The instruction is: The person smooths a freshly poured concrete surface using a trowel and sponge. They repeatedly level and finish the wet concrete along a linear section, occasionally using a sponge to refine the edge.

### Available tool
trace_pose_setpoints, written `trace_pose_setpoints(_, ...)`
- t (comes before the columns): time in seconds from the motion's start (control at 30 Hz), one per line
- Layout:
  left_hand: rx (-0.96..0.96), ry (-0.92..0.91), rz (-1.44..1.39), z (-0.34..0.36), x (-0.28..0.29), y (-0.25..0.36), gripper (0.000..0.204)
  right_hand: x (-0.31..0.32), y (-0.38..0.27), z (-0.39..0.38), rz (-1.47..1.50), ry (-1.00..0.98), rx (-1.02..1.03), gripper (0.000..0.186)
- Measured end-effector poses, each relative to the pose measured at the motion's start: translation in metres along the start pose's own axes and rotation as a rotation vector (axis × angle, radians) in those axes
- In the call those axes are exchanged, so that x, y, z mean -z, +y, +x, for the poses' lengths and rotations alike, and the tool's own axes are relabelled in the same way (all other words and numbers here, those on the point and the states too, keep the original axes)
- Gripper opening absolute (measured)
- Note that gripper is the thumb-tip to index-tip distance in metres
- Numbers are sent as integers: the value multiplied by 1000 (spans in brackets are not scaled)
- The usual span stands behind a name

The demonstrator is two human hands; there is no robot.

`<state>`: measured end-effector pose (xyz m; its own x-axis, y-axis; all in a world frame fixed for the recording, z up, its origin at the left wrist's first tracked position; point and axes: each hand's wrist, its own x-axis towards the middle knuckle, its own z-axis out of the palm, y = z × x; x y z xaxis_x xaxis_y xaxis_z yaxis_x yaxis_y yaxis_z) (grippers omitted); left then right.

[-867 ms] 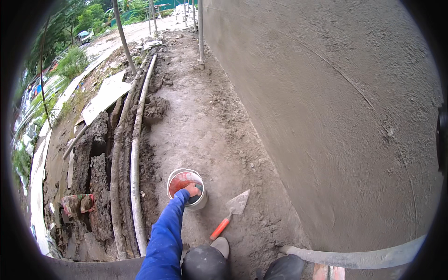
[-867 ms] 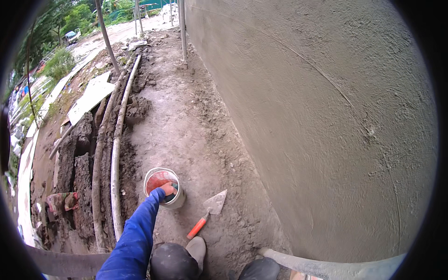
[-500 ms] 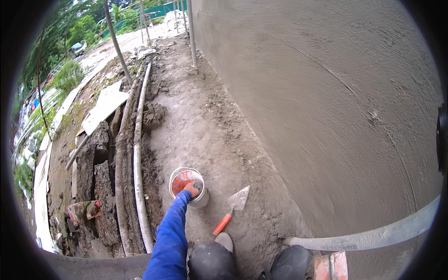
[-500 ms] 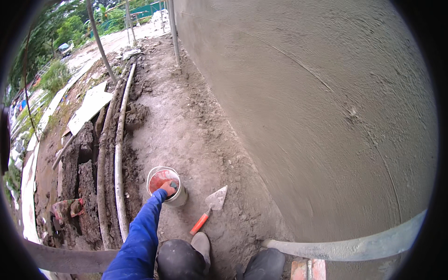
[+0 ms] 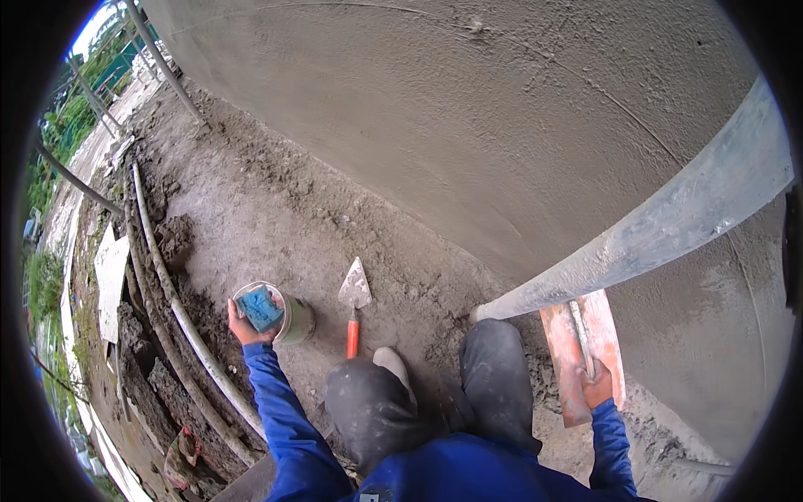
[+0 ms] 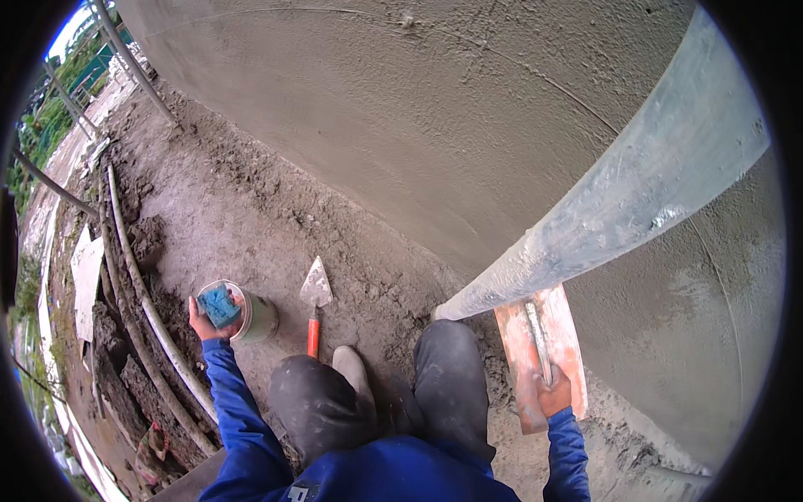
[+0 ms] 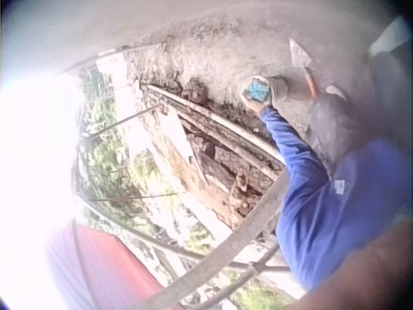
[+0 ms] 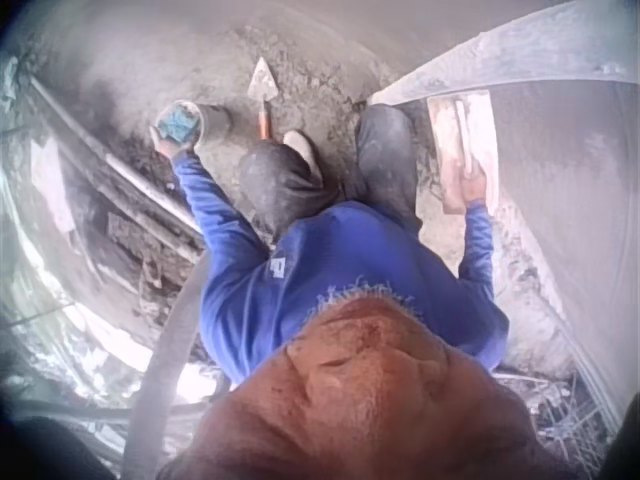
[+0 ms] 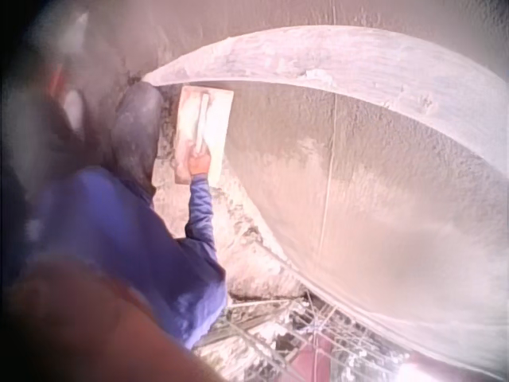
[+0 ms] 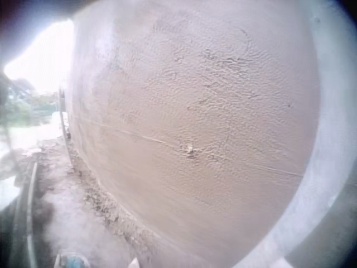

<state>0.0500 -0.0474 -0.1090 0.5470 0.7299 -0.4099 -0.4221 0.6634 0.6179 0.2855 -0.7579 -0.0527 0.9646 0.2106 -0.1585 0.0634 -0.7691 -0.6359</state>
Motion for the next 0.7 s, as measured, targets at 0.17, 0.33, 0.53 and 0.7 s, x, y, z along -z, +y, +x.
trace_pose_setpoints(0.17, 477, -389, 68, 26, -84, -98, 61, -16, 0, -18, 22, 87, -13, 30)
trace_pose_setpoints(0.33, 920, -867, 1242, 60, -194, -235, 60, -17, 21, -47, -11, 136, -38, 26)
trace_pose_setpoints(0.53, -114, -1837, 1647, -30, -363, -351, 47, 0, 25, -67, -82, 209, -39, 29)
trace_pose_setpoints(0.7, -282, -496, 818, 26, -320, -325, 38, -11, 34, -69, -100, 203, -50, 30)
